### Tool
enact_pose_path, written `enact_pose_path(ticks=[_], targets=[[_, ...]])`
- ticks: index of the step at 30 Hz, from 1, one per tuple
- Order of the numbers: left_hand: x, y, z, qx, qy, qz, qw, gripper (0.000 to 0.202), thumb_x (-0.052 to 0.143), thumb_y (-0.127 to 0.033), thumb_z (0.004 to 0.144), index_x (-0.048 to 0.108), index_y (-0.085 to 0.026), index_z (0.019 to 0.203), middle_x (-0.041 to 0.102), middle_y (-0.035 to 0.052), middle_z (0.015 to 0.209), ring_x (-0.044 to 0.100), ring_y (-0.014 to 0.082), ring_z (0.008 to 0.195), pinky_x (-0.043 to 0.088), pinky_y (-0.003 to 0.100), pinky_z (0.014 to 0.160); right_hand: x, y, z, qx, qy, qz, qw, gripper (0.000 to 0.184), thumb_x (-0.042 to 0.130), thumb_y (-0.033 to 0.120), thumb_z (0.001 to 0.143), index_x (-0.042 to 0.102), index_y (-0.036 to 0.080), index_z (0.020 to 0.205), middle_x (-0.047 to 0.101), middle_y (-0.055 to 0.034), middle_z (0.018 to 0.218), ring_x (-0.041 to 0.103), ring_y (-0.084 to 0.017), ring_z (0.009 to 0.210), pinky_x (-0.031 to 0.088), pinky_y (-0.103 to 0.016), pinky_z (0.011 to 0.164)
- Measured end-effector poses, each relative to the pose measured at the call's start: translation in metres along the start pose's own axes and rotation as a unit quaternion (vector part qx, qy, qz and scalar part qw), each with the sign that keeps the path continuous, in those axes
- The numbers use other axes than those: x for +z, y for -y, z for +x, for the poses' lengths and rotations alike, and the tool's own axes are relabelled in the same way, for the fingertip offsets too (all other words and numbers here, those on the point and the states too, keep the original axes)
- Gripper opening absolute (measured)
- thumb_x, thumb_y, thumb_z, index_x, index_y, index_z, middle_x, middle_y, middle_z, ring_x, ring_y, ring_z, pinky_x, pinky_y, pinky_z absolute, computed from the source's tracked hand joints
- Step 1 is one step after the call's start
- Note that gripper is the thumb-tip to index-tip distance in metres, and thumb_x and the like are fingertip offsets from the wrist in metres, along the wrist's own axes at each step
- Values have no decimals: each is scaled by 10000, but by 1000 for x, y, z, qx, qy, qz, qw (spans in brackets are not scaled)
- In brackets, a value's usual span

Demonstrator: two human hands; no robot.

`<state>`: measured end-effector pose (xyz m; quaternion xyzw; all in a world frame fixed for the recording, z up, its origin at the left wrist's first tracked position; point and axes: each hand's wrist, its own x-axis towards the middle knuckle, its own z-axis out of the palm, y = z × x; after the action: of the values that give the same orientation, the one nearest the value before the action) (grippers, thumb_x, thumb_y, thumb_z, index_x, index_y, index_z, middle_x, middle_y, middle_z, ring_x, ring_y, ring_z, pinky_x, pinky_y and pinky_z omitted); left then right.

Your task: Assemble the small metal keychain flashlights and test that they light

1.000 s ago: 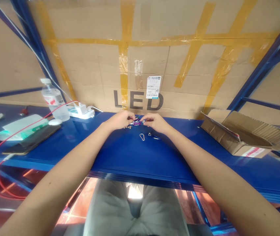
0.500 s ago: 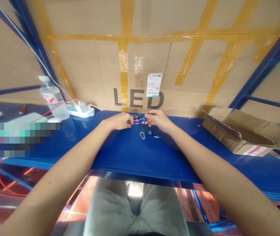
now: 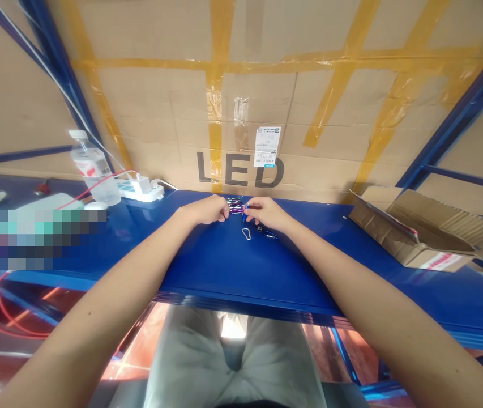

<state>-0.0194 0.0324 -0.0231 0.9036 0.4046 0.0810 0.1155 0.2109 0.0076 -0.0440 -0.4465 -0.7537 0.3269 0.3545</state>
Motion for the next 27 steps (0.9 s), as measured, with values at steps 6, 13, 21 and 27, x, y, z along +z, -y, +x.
enact_pose_path(ticks=[6, 13, 21, 27], targets=[[-1, -3, -3, -17, -12, -4, 1000, 136, 596, -90, 705, 678, -192, 741, 722, 31, 760, 640, 180, 715, 431, 263, 670, 2, 3, -1, 3, 1, 17, 1000, 72, 618, 204, 836, 673, 160, 850, 687, -35, 733, 643, -161, 674, 462, -249, 557], [-4, -13, -7, -19, -20, 12, 1000, 30, 613, -198, 779, 640, -186, 779, 680, 30, 786, 590, 174, 707, 404, 273, 645, 3, -5, 2, -31, -9, 6, 999, 67, 659, 217, 797, 677, 166, 837, 690, -16, 733, 656, -160, 697, 482, -273, 668], [-7, -20, -8, -27, -102, -88, 991, 82, 599, -253, 837, 625, -187, 879, 705, 25, 802, 628, 177, 711, 450, 282, 634, 3, -8, 1, -91, -4, -42, 995, 142, 671, 201, 788, 749, 178, 904, 743, -35, 891, 662, -178, 796, 513, -333, 797], [-7, -25, -4, 52, -175, -181, 967, 81, 641, -220, 811, 654, -162, 865, 707, 38, 830, 649, 169, 769, 504, 293, 699, 1, 0, -2, -145, -29, -83, 986, 195, 665, 101, 781, 784, 192, 905, 750, -44, 965, 671, -171, 828, 517, -326, 837]])
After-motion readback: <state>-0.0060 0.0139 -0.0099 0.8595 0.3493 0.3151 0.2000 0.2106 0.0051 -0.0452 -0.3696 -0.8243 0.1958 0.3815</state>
